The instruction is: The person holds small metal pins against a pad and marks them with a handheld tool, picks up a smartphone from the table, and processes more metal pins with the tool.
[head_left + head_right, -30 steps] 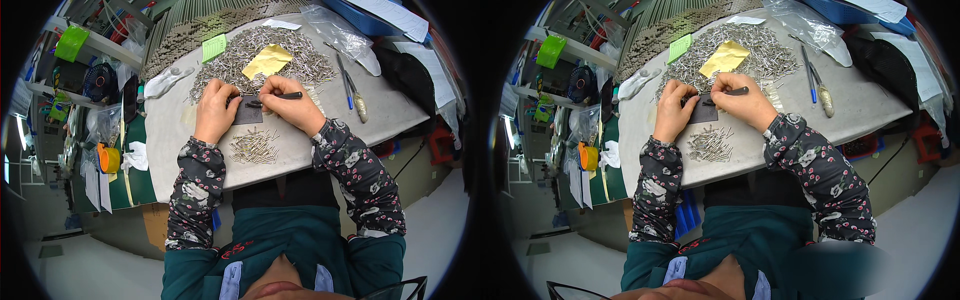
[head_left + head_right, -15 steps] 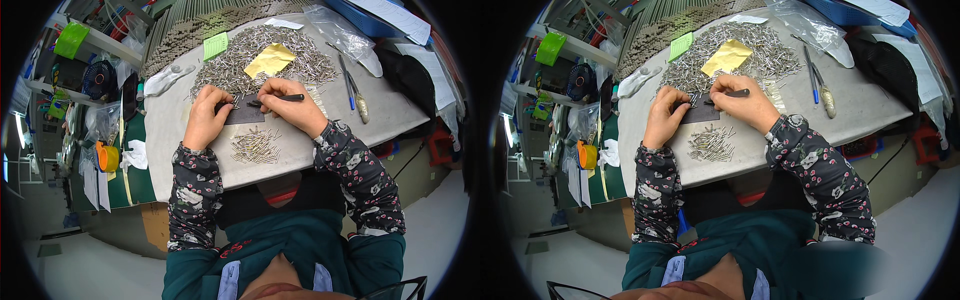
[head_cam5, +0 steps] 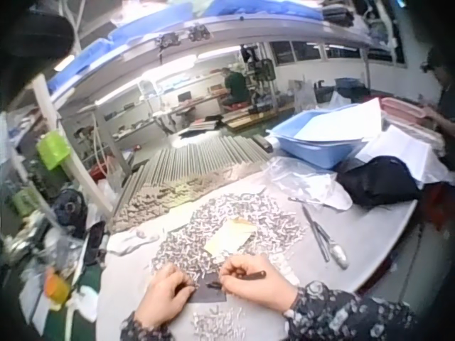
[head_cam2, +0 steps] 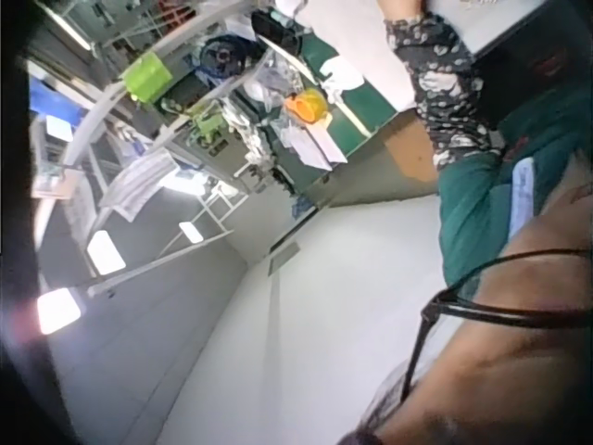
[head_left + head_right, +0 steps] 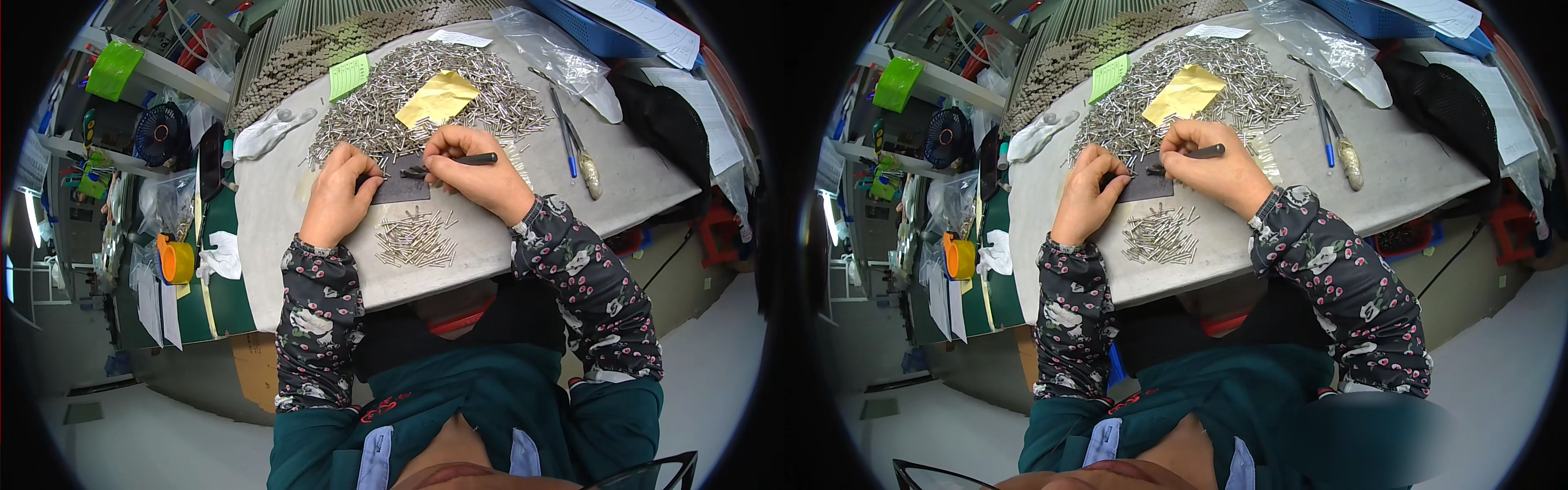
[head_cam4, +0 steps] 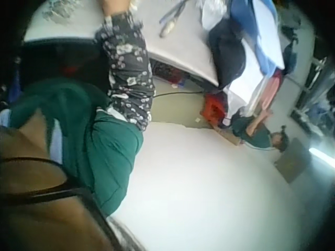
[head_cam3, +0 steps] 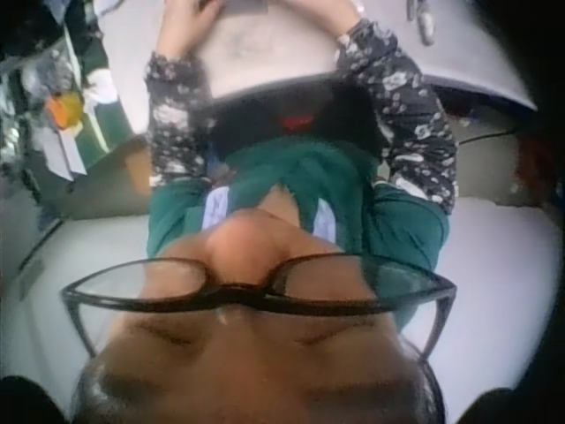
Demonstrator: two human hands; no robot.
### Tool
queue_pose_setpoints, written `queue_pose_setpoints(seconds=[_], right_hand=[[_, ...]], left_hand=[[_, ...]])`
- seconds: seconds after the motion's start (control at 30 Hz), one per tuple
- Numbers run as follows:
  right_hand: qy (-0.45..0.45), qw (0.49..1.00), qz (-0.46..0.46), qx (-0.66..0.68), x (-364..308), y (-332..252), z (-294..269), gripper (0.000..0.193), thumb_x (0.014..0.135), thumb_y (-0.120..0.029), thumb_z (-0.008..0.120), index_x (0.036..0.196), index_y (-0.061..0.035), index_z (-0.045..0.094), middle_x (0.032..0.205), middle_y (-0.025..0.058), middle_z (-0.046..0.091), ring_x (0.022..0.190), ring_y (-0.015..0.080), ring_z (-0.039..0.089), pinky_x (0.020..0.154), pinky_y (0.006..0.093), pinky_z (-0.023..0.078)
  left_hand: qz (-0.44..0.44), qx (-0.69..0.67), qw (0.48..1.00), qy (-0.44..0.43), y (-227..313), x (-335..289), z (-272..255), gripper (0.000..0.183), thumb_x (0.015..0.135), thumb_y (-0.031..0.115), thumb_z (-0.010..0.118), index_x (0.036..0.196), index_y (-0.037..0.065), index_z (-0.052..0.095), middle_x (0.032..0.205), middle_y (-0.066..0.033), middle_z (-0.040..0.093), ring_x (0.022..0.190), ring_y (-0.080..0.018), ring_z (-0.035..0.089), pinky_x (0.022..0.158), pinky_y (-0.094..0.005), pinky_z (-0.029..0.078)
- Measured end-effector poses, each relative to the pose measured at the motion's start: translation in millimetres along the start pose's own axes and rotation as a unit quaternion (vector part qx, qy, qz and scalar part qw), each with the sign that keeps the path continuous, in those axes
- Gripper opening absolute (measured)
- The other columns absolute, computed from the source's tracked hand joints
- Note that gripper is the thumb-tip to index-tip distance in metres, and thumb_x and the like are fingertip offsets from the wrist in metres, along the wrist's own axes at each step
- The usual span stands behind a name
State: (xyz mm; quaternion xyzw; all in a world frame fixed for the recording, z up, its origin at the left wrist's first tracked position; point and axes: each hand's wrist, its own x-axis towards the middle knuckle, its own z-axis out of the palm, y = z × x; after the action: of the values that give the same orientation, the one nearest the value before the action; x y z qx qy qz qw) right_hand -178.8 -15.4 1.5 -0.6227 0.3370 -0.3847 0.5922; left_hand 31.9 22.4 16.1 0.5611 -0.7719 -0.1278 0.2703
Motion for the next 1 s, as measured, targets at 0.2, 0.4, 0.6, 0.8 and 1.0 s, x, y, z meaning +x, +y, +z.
queue_pose_setpoints(seconds=[0.2, 0.4, 0.6, 0.8, 1.0], right_hand=[[0.008, 1.0, -0.015, -0.003, 2.7, 6.3, -1.8, 0.009, 0.083, -0.01, 0.056, 0.082, -0.0013, 0.058, 0.071, 0.0037, 0.061, 0.062, 0.0073, 0.059, 0.052, 0.0196, 0.045], [0.028, 1.0, 0.004, 0.012, -2.6, 4.1, -9.1, 0.009, 0.083, -0.011, 0.056, 0.08, -0.0025, 0.057, 0.068, 0.0037, 0.062, 0.055, 0.005, 0.054, 0.047, 0.0186, 0.041], [0.042, 0.998, 0.028, 0.022, -6.0, 3.7, -17.1, 0.01, 0.077, -0.01, 0.057, 0.076, 0.0002, 0.059, 0.064, 0.0025, 0.06, 0.057, 0.0063, 0.055, 0.052, 0.0216, 0.044], [0.048, 0.999, 0.017, 0.018, -3.2, 8.0, -22.6, 0.011, 0.075, -0.01, 0.057, 0.075, 0.0002, 0.06, 0.064, 0.0032, 0.06, 0.056, 0.0068, 0.055, 0.052, 0.022, 0.044], [0.025, 0.997, -0.003, 0.067, 10.3, -17.7, 7.6, 0.007, 0.08, -0.008, 0.057, 0.08, -0.0004, 0.057, 0.067, 0.0037, 0.061, 0.058, 0.0076, 0.055, 0.052, 0.0208, 0.042]], left_hand=[[0.027, -0.016, 0.999, 0.013, 5.4, 6.8, 16.3, 0.009, 0.073, 0.003, 0.065, 0.079, 0.001, 0.059, 0.082, -0.0096, 0.051, 0.08, -0.0268, 0.054, 0.07, -0.0345, 0.044], [-0.009, -0.039, 0.999, 0.004, 7.1, 9.1, 23.6, 0.008, 0.074, 0.002, 0.064, 0.079, 0.001, 0.058, 0.083, -0.0097, 0.051, 0.08, -0.0272, 0.055, 0.069, -0.0345, 0.045], [-0.005, -0.029, 1.0, -0.001, 13.2, 14.4, 29.8, 0.007, 0.074, 0.002, 0.063, 0.08, 0.001, 0.058, 0.083, -0.0099, 0.051, 0.079, -0.0278, 0.056, 0.068, -0.0345, 0.045], [0.001, -0.026, 1.0, 0.002, 14.7, 19.4, 33.9, 0.008, 0.074, 0.003, 0.063, 0.079, 0.001, 0.058, 0.083, -0.0102, 0.051, 0.079, -0.0278, 0.056, 0.068, -0.0346, 0.045], [0.052, -0.033, 0.996, 0.064, 6.0, 12.0, -13.6, 0.013, 0.073, 0.002, 0.063, 0.084, 0.003, 0.057, 0.086, -0.0122, 0.05, 0.081, -0.0295, 0.056, 0.069, -0.0348, 0.046]])
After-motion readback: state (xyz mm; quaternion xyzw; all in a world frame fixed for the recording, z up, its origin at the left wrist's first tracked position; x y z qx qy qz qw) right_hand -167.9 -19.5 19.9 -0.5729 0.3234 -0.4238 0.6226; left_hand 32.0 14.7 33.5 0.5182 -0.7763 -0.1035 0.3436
